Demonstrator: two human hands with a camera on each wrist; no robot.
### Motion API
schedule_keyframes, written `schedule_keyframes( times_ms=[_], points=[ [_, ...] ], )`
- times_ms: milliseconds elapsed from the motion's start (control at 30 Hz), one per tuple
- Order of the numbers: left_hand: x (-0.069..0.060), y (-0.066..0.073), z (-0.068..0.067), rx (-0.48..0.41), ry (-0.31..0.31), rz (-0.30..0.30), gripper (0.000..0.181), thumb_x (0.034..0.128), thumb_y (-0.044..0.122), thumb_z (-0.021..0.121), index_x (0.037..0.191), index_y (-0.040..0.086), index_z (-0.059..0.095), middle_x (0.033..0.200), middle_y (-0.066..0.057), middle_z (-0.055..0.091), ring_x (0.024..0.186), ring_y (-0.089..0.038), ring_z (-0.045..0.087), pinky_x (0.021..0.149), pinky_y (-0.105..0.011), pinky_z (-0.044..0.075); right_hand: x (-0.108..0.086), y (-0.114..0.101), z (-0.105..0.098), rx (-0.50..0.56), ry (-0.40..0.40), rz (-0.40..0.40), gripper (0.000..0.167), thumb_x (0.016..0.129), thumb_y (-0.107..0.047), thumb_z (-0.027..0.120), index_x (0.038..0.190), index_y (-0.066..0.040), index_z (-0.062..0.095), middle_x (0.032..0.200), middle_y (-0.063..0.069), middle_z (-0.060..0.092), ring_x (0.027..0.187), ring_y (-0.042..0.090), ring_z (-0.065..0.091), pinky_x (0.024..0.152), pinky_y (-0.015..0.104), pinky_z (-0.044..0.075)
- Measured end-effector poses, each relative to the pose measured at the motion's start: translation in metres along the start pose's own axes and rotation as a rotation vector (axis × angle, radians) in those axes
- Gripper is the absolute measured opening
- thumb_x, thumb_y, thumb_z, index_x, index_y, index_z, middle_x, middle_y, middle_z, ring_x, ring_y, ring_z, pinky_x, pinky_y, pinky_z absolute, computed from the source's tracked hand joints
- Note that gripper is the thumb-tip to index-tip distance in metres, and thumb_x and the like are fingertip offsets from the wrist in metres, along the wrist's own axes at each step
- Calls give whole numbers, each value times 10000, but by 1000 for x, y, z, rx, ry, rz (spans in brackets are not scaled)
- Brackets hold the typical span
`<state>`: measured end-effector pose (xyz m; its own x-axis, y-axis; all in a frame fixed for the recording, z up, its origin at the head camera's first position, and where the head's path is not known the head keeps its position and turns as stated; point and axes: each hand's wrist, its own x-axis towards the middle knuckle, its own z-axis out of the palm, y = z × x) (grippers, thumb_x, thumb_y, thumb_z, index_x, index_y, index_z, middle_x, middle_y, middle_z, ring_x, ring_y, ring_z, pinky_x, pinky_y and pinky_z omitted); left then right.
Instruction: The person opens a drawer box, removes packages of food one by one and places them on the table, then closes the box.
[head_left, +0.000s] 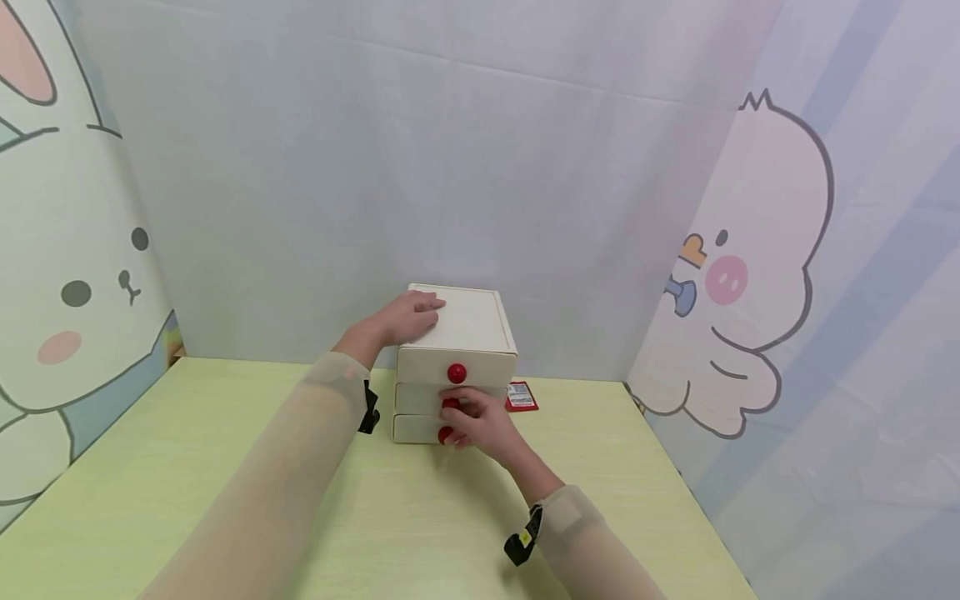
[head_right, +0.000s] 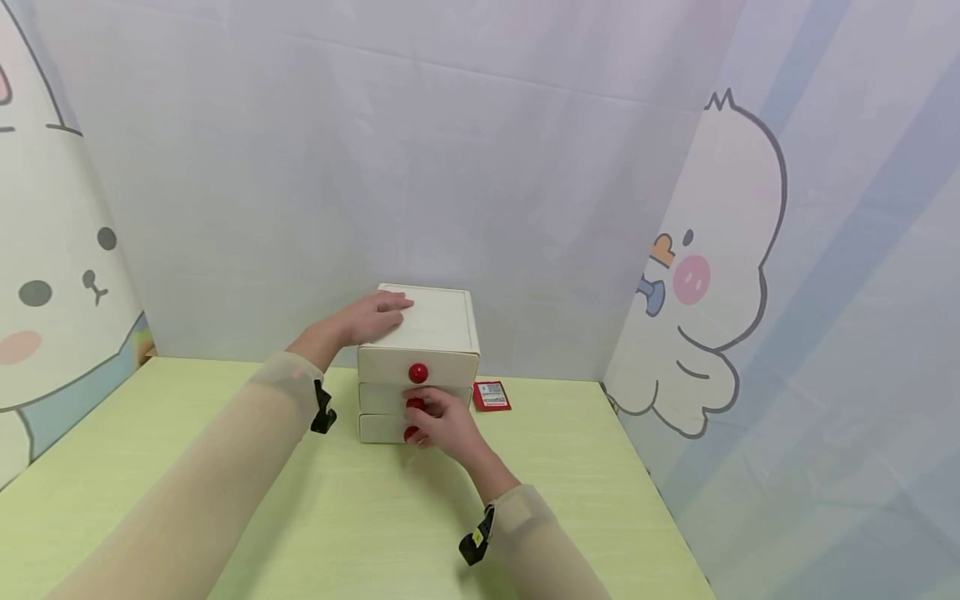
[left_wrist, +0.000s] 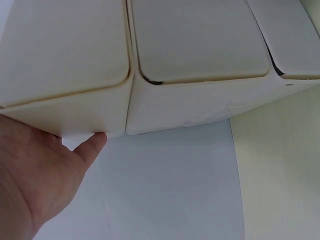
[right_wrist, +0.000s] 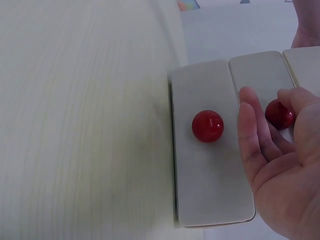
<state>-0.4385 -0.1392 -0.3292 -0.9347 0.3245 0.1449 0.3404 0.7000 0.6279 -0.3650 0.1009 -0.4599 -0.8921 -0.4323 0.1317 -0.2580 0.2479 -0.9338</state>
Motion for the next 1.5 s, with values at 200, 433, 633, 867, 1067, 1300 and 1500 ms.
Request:
schedule_keyframes(
  times_ms=[200, 433, 633, 867, 1067, 1300, 1500],
  points=[
    [1, -1, 0, 4, 0, 1, 591, 1127, 321, 373, 1670, 113, 478, 1823, -154, 270, 1714, -389, 165, 1389, -597, 149, 2, 1, 1, -10, 15, -12, 282, 1056, -246, 752, 1314, -131, 756, 1058, 208, 799, 706, 151, 734, 687, 329, 663],
    [0, -2, 0, -5, 5, -5, 581, 1130, 324, 388, 1665, 123, 491, 1823, -140, 278, 1718, -382, 152, 1388, -605, 146, 0, -2, 2, -39, 21, -34, 251, 1063, -226, 740, 1284, -108, 753, 1078, 257, 792, 697, 151, 721, 695, 369, 672],
    [-1, 1, 1, -11, 2, -4, 577, 1132, 330, 401, 1665, 128, 493, 1823, -136, 280, 1716, -379, 166, 1387, -598, 163, -4, -5, 2, -53, 30, -51, 239, 1064, -214, 739, 1276, -105, 758, 1061, 267, 794, 690, 144, 722, 684, 337, 662],
    [1, 1, 3, -12, -7, -6, 581, 1134, 341, 399, 1670, 133, 486, 1827, -131, 270, 1718, -372, 163, 1388, -592, 164, -9, -9, 1, -59, 33, -37, 233, 1061, -202, 741, 1267, -96, 763, 1066, 276, 799, 700, 134, 736, 691, 322, 665],
    [0, -1, 2, -21, 4, -20, 574, 1138, 336, 394, 1665, 132, 493, 1827, -125, 273, 1719, -373, 156, 1388, -601, 150, -14, -13, 1, -71, 4, -28, 241, 1055, -221, 754, 1276, -127, 773, 1065, 214, 809, 741, 142, 746, 756, 470, 690],
    [-3, -1, 2, -15, 0, -21, 569, 1148, 336, 389, 1674, 139, 479, 1833, -118, 260, 1723, -369, 137, 1388, -608, 138, -19, -11, 0, -84, -27, -29, 225, 1058, -254, 754, 1271, -187, 782, 1099, 251, 809, 753, 162, 774, 749, 495, 688],
    [-4, 1, 0, -18, 7, -7, 564, 1151, 329, 386, 1674, 139, 480, 1835, -112, 257, 1725, -369, 124, 1386, -618, 134, -25, -11, 1, -72, -61, -32, 262, 1079, -255, 720, 1314, -147, 766, 1137, 310, 779, 758, 179, 783, 677, 335, 661]
  ],
)
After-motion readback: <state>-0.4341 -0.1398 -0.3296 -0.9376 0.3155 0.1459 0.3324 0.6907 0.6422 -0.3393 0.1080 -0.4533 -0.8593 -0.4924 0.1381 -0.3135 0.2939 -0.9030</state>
